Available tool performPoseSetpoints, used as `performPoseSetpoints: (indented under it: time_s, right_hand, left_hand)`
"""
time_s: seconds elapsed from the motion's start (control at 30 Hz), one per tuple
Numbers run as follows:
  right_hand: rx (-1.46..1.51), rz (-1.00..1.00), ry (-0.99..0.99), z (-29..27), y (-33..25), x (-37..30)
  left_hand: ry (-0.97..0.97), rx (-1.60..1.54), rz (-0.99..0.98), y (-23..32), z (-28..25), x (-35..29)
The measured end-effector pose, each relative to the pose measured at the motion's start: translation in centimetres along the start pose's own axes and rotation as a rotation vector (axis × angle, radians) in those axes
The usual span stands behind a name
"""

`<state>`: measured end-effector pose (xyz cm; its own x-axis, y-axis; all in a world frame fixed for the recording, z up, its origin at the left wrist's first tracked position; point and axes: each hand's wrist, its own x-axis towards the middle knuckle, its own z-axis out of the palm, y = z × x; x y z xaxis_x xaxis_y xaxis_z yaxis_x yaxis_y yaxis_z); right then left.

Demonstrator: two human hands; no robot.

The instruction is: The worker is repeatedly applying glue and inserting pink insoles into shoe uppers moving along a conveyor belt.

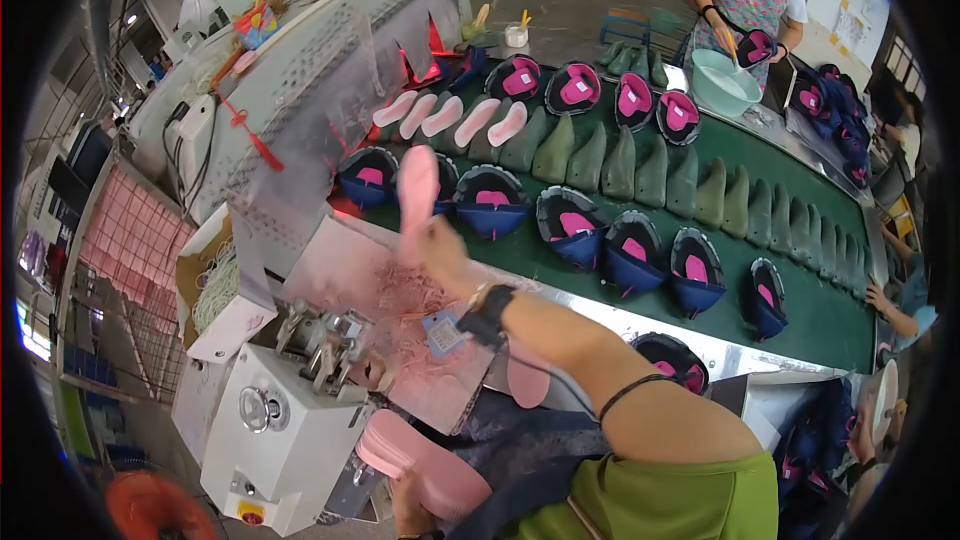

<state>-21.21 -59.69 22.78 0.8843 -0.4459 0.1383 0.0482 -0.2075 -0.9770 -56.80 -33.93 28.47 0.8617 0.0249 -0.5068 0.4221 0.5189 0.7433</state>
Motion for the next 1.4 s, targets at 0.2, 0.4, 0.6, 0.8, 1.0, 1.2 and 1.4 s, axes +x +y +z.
performPoseSetpoints:
  time_s: [0.2,0.4,0.6,0.8,1.0,1.2,1.4]
  right_hand:
    - [-0.161,0.141,0.19,-16.8,7.6,12.4]
    - [-0.042,0.032,0.186,-18.4,12.6,20.5]
    - [0.205,-0.16,-0.723,-9.7,1.1,-2.1]
    - [-0.021,0.167,-1.032,-11.6,-8.2,-23.5]
    - [-0.151,-0.161,-0.674,-11.7,-10.5,-25.2]
    - [0.081,0.185,-0.623,-8.4,-6.5,-19.5]
    - [-0.012,0.164,-0.628,0.0,-5.8,-12.3]
  left_hand:
    - [0.019,0.009,-0.125,0.2,1.2,1.0]
    - [0.036,0.036,-0.139,0.5,2.4,1.6]
    - [0.147,0.221,-0.192,-1.4,-0.7,2.2]
    - [-0.176,0.335,0.152,-1.9,0.8,2.7]
    - [-0.062,-0.076,-0.127,-1.0,3.1,3.0]
    - [-0.07,-0.154,-0.139,-2.4,-0.3,0.8]
    - [-0.042,-0.21,-0.164,-2.3,-1.9,-1.8]
